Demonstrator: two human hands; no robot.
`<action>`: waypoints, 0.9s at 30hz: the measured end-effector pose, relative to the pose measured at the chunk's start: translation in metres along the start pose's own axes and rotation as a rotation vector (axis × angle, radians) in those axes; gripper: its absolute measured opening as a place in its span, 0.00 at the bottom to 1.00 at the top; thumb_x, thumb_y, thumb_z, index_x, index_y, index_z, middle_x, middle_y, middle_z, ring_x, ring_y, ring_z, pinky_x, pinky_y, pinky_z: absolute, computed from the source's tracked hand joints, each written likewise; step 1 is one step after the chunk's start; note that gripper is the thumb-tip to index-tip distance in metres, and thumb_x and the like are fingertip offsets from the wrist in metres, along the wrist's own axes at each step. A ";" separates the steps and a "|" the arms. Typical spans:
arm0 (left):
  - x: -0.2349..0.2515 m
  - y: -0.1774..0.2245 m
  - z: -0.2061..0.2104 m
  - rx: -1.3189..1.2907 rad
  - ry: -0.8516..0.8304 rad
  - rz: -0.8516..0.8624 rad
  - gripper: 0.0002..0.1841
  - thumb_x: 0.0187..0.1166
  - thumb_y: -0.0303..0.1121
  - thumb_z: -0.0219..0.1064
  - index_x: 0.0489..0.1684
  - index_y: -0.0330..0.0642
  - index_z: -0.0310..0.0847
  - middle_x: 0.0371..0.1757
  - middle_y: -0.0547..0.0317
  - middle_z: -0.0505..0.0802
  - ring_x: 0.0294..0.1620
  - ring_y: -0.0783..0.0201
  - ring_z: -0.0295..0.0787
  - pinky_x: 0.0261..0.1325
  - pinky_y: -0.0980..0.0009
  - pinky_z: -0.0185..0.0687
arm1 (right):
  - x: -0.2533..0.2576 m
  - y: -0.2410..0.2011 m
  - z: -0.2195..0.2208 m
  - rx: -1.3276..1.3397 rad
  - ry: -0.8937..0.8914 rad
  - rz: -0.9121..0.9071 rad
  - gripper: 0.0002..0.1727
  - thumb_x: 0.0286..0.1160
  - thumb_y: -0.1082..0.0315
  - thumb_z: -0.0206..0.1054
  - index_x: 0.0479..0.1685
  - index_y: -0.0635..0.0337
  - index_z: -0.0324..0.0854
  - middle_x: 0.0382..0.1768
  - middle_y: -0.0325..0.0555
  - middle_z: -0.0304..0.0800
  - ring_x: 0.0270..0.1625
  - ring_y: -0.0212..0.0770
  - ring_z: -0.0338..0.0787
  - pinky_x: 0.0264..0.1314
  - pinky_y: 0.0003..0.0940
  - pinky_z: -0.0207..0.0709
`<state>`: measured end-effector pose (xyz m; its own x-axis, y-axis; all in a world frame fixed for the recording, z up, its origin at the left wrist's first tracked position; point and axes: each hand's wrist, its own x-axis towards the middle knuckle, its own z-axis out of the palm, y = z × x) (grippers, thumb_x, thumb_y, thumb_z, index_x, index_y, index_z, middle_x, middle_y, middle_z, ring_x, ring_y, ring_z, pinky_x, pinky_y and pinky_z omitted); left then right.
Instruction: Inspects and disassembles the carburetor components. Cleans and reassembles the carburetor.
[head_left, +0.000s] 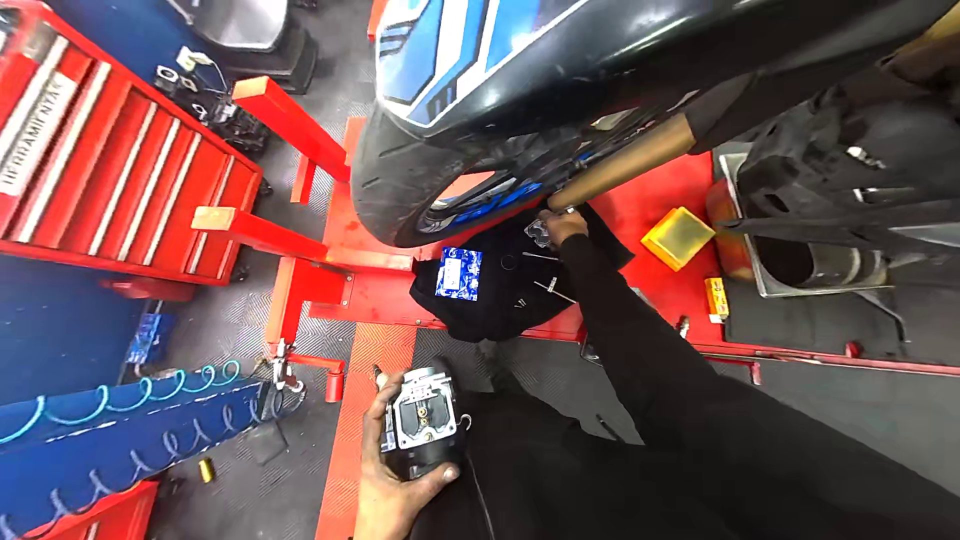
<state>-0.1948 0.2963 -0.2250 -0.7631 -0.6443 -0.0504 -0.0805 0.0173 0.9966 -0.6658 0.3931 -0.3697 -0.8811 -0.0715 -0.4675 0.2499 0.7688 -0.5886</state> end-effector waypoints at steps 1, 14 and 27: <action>0.001 -0.001 -0.002 0.000 0.006 0.009 0.63 0.38 0.48 0.95 0.82 0.32 0.61 0.83 0.39 0.73 0.82 0.49 0.73 0.82 0.60 0.77 | -0.013 0.006 -0.009 0.178 -0.009 -0.012 0.31 0.75 0.43 0.69 0.58 0.65 0.85 0.54 0.62 0.90 0.56 0.59 0.90 0.60 0.64 0.81; 0.018 -0.011 -0.033 0.088 -0.038 -0.053 0.61 0.37 0.46 0.95 0.84 0.49 0.65 0.83 0.60 0.78 0.78 0.60 0.78 0.76 0.60 0.83 | -0.326 0.063 -0.040 1.194 -0.868 -0.456 0.32 0.67 0.58 0.76 0.74 0.56 0.78 0.75 0.59 0.78 0.72 0.57 0.83 0.71 0.58 0.81; 0.018 0.010 -0.081 -0.085 -0.431 0.024 0.58 0.43 0.45 0.94 0.86 0.51 0.66 0.82 0.60 0.79 0.77 0.57 0.80 0.75 0.57 0.85 | -0.379 -0.065 -0.070 0.456 -0.907 -1.238 0.26 0.61 0.66 0.84 0.61 0.51 0.84 0.70 0.50 0.83 0.74 0.57 0.82 0.75 0.55 0.84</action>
<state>-0.1576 0.2224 -0.2106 -0.9633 -0.2665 -0.0321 -0.0205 -0.0461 0.9987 -0.3760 0.4143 -0.1077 -0.1453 -0.9416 0.3037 -0.1637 -0.2798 -0.9460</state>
